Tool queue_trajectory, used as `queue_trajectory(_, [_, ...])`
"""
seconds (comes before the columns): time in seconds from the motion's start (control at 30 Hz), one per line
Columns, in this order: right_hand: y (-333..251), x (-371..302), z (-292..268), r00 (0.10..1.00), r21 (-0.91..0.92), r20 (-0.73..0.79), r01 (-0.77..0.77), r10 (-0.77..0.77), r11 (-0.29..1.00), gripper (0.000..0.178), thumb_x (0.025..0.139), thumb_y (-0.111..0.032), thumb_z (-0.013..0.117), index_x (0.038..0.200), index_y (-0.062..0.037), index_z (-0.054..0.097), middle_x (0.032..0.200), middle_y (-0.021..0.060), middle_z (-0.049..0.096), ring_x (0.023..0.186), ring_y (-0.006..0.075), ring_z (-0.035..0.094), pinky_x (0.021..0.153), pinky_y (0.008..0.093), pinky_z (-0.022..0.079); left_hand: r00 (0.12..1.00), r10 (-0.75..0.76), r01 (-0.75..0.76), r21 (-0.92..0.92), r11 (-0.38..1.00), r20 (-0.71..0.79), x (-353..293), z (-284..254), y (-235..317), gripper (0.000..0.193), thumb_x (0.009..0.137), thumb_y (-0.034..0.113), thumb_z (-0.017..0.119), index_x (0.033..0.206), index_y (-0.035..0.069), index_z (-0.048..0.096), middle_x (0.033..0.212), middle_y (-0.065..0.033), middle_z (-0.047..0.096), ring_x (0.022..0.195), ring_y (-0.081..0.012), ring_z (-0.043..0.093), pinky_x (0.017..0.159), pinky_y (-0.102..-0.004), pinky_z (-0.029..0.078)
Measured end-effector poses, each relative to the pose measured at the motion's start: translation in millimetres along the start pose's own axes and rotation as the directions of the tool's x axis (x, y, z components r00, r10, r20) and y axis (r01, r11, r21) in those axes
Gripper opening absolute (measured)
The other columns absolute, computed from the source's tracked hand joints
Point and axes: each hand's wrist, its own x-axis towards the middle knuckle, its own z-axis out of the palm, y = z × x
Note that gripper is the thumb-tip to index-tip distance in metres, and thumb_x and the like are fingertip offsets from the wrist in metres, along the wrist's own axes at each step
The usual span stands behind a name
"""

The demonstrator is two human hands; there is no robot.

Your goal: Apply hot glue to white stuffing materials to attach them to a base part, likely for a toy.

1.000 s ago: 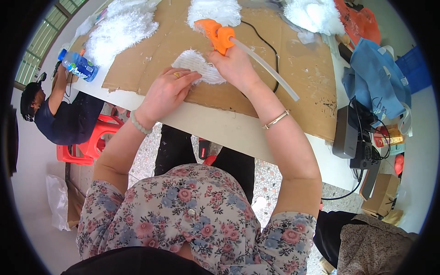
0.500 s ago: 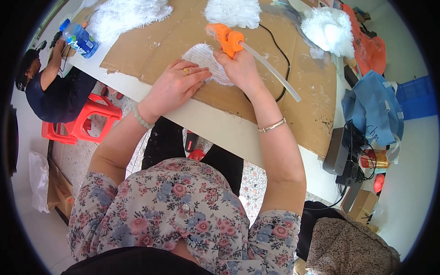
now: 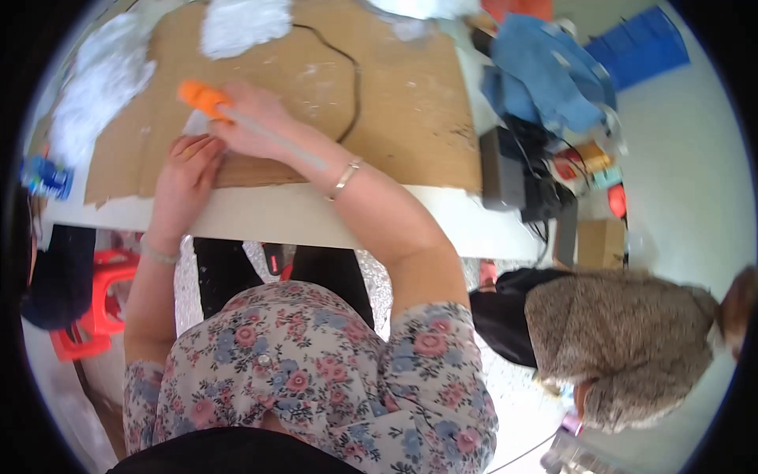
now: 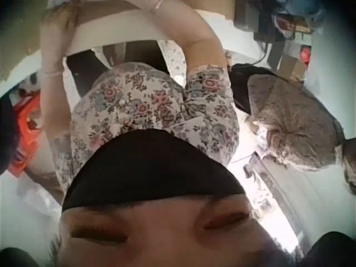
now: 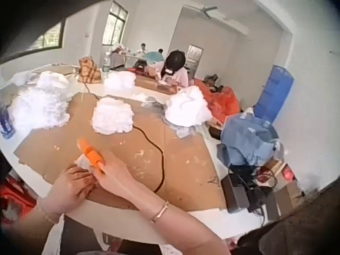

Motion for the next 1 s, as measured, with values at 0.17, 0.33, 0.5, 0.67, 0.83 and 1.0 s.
queue_trajectory(0.17, [-9.3,8.4,0.0,0.986,0.121,-0.134,0.113,-0.097,0.986,0.033,0.076,-0.027,0.061,0.097,-0.0019,0.058,0.096,0.0174,0.058,0.092,0.0357,0.056,0.077,0.0421,0.048,0.996,0.005,-0.002,-0.038,0.999,0.089,-1.0,-2.8,0.7,0.023,0.086,0.003,0.054,0.107,-0.003,0.06,0.104,-0.0183,0.062,0.1,-0.0369,0.055,0.091,-0.0433,0.041])
queue_trajectory(0.33, [13.3,18.4,8.3,0.992,-0.188,-0.062,0.094,-0.108,0.978,0.03,0.078,-0.027,0.057,0.094,-0.002,0.061,0.099,0.0165,0.058,0.095,0.0327,0.057,0.078,0.0409,0.048,0.987,-0.036,0.037,-0.004,0.999,0.157,7.3,0.2,6.2,0.026,0.088,0.005,0.052,0.111,-0.001,0.059,0.107,-0.0176,0.062,0.103,-0.0365,0.053,0.094,-0.0438,0.039])
queue_trajectory(0.5, [7.6,27.1,34.3,0.994,-0.167,-0.013,0.107,-0.111,0.98,0.025,0.076,-0.027,0.06,0.088,-0.0044,0.062,0.094,0.0138,0.059,0.099,0.0296,0.055,0.076,0.0389,0.049,0.989,-0.03,0.025,0.035,0.999,0.144,-7.8,-2.3,-11.1,0.024,0.086,0.005,0.053,0.108,-0.001,0.059,0.107,-0.0178,0.061,0.104,-0.0371,0.052,0.094,-0.0458,0.039])
queue_trajectory(0.67, [-10.4,23.1,40.4,0.991,-0.116,0.065,0.122,-0.115,0.986,0.025,0.078,-0.027,0.058,0.089,-0.0047,0.061,0.097,0.0158,0.059,0.097,0.0325,0.055,0.079,0.0404,0.048,0.981,-0.097,0.084,0.085,0.993,0.17,-16.1,-13.8,-5.8,0.021,0.084,0.004,0.054,0.103,-0.002,0.059,0.102,-0.018,0.061,0.102,-0.0378,0.053,0.094,-0.0475,0.038])
queue_trajectory(0.83, [-8.2,8.8,15.3,0.986,0.002,-0.066,0.152,-0.152,0.988,0.028,0.079,-0.024,0.061,0.098,-0.003,0.06,0.105,0.016,0.057,0.095,0.0359,0.055,0.08,0.0413,0.046,0.998,-0.03,0.031,-0.02,0.999,0.063,1.1,-11.8,5.8,0.019,0.079,0.009,0.06,0.096,0.002,0.061,0.098,-0.0131,0.064,0.099,-0.0318,0.056,0.092,-0.0472,0.038])
queue_trajectory(1.0, [-10.0,8.5,-28.3,0.995,0.522,-0.066,-0.025,0.069,0.853,0.029,0.087,-0.004,0.057,0.115,-0.0009,0.051,0.095,0.0023,0.057,0.077,0.0099,0.056,0.069,0.0238,0.046,1.0,-0.019,0.018,-0.036,0.999,-0.019,1.1,7.2,2.6,0.019,0.08,0.018,0.062,0.097,0.01,0.063,0.102,-0.0043,0.066,0.098,-0.023,0.059,0.092,-0.0453,0.04])
